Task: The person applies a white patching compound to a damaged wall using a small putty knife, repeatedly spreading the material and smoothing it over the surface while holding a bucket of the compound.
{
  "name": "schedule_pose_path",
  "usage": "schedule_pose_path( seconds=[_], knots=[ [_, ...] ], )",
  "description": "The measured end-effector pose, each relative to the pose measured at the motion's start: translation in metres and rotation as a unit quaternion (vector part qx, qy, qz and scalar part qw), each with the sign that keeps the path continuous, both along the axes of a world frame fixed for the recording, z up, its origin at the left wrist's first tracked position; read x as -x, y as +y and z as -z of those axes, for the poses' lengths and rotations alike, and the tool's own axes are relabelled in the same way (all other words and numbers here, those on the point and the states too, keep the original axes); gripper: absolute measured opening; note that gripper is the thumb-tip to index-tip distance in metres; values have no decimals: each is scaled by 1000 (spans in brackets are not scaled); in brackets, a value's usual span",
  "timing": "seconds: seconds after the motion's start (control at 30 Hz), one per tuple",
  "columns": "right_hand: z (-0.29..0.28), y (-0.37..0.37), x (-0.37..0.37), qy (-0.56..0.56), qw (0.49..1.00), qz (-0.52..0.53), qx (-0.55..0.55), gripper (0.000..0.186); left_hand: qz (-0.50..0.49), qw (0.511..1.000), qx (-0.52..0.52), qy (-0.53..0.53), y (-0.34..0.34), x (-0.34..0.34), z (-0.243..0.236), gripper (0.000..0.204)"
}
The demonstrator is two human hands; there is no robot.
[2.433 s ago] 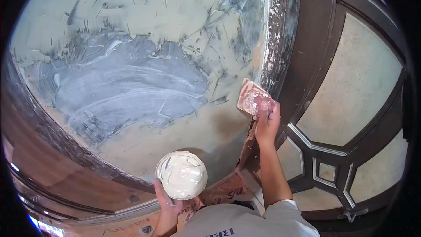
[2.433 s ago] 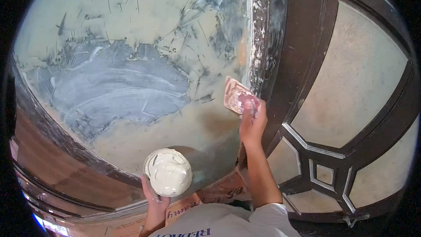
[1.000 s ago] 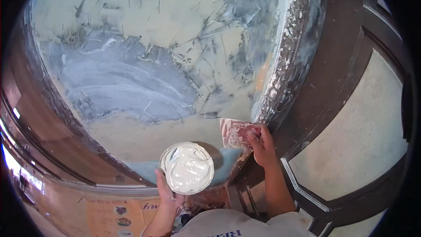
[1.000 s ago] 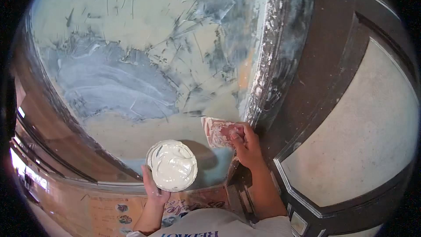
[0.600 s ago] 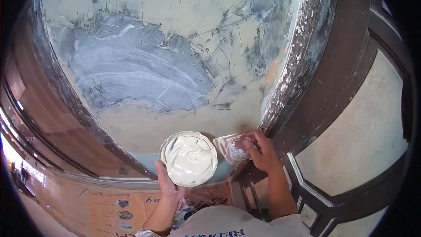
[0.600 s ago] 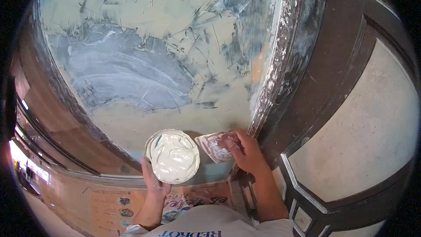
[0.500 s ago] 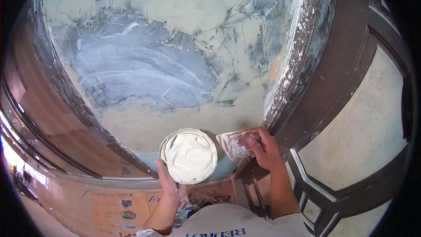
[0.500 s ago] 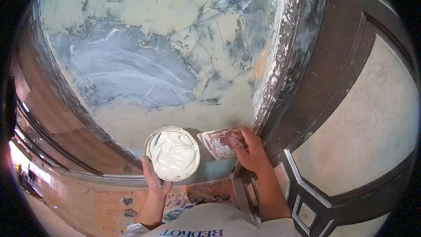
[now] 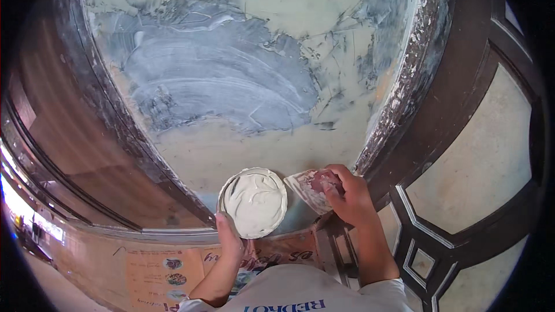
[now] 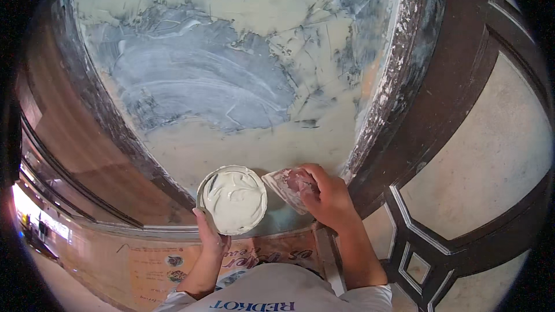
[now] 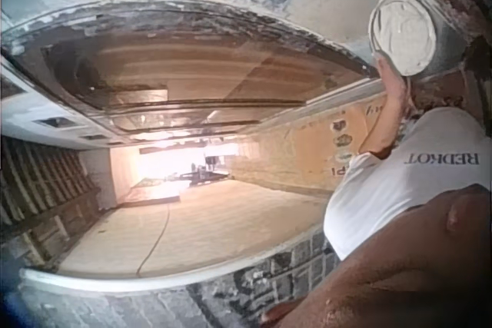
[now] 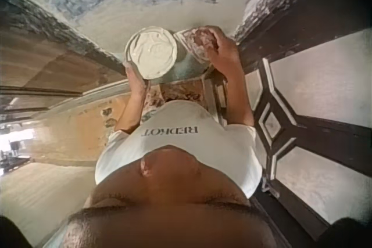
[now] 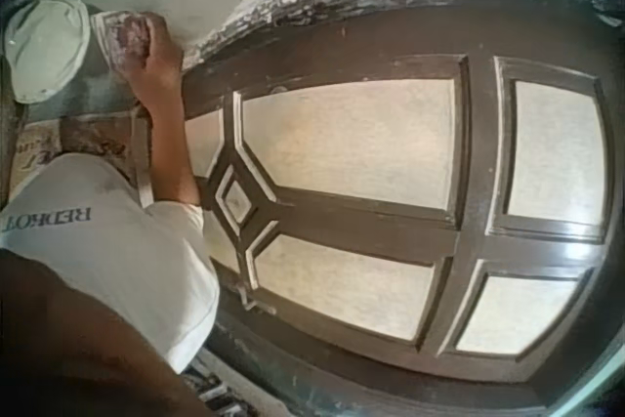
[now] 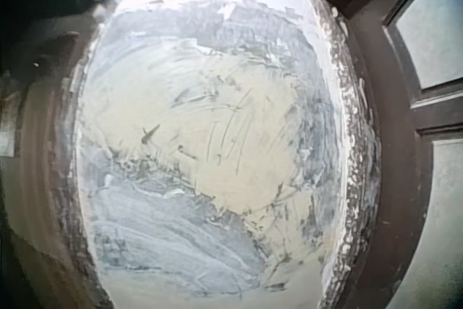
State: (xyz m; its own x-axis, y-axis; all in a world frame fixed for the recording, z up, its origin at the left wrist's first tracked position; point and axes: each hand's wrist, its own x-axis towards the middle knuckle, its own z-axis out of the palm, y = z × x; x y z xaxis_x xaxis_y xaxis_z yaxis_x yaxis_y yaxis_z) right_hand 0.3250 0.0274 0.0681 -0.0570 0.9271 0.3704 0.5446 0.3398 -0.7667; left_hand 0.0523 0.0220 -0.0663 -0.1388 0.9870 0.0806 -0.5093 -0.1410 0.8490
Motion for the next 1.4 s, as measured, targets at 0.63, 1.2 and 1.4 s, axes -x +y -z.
schedule_pose_path(
  seconds=[0.63,1.2,1.4],
  knots=[
    [0,-8,113,-328,911,5,-249,46,-48,996,0,-78,-8,23,-17,77],
    [11,7,142,-408,825,28,-391,37,28,996,-83,-1,-6,55,-30,78],
    [16,8,145,-427,814,-8,-394,33,28,998,-44,36,-4,62,-28,64]
  ],
)
